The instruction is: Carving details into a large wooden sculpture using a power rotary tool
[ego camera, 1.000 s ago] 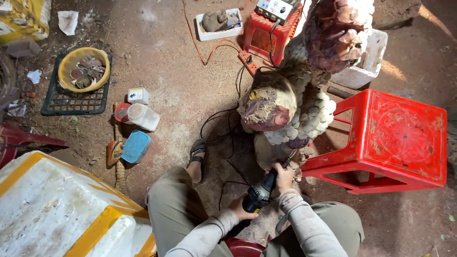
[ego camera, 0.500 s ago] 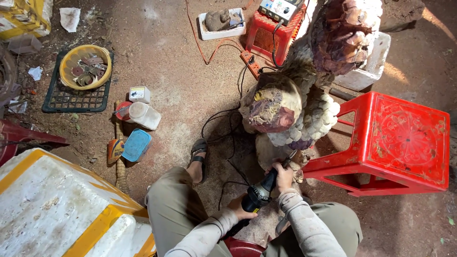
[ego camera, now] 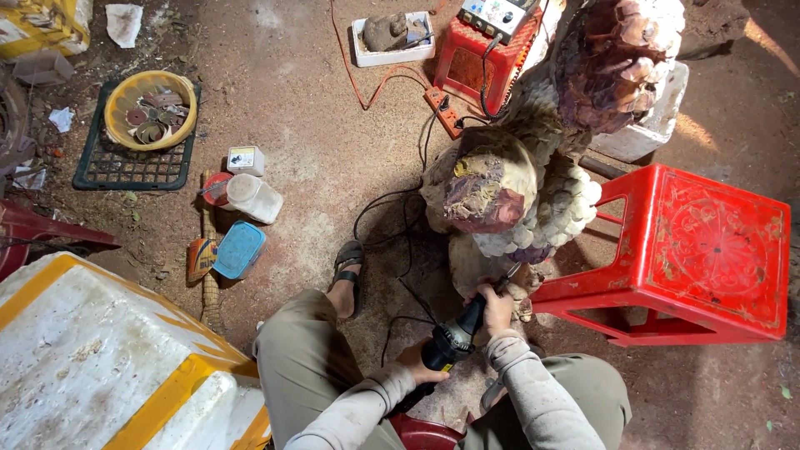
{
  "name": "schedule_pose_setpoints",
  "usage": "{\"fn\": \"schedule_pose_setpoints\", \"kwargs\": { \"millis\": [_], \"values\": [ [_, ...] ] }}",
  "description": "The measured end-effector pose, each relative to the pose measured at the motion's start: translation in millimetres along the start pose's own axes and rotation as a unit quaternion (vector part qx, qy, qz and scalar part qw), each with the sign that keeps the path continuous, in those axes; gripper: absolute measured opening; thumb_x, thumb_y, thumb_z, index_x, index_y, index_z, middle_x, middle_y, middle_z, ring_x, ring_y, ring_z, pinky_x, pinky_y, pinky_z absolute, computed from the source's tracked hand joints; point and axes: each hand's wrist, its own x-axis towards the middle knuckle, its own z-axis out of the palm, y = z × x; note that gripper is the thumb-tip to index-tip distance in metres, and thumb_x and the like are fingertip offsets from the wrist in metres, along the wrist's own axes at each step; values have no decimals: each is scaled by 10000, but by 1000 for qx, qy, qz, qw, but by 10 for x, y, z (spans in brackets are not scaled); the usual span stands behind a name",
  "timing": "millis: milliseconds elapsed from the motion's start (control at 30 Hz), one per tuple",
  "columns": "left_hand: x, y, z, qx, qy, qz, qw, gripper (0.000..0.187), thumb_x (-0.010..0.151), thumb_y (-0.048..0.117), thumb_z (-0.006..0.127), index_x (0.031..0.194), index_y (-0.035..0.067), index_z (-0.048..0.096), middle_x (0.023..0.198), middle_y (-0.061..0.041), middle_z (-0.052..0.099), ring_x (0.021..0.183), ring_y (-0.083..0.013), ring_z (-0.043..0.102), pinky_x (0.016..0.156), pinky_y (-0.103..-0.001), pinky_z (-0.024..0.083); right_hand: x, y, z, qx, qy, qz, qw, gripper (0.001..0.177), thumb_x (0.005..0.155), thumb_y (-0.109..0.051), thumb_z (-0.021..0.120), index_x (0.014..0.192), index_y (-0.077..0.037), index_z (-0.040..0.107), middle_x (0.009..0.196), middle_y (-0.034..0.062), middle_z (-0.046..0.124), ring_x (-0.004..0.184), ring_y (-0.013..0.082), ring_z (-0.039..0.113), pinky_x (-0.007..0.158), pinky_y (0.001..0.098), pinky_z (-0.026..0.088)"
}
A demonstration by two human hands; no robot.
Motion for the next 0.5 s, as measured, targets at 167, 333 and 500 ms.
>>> {"fn": "schedule_pose_setpoints", "kwargs": {
  "millis": [167, 333, 500],
  "values": [
    [36, -21, -5, 14, -6, 1, 1000, 744, 674, 436, 843, 1321, 225, 542, 1166, -34, 709, 1015, -263, 706, 922, -367, 571, -10, -13, 43, 10, 9, 1, 1000, 189, 866, -69, 583, 1038, -5, 629, 695, 146, 628, 547, 263, 601, 533, 339, 530],
    [-7, -2, -44, -2, -6, 7, 1000, 756, 663, 437, 836, 1329, 229, 544, 1197, -31, 706, 1037, -263, 705, 938, -357, 570, 26, 46, 23, -2, 29, 9, 1000, 164, 880, -87, 608, 968, 48, 635, 701, 154, 643, 556, 270, 616, 553, 337, 535],
    [49, -61, -17, -24, -1, 0, 1000, 773, 645, 427, 860, 1327, 231, 553, 1184, -25, 717, 1033, -249, 713, 932, -350, 576, -57, -72, 121, 5, 16, 2, 1000, 132, 872, -80, 597, 948, 21, 635, 673, 138, 623, 552, 255, 596, 557, 327, 515]
  ]
}}
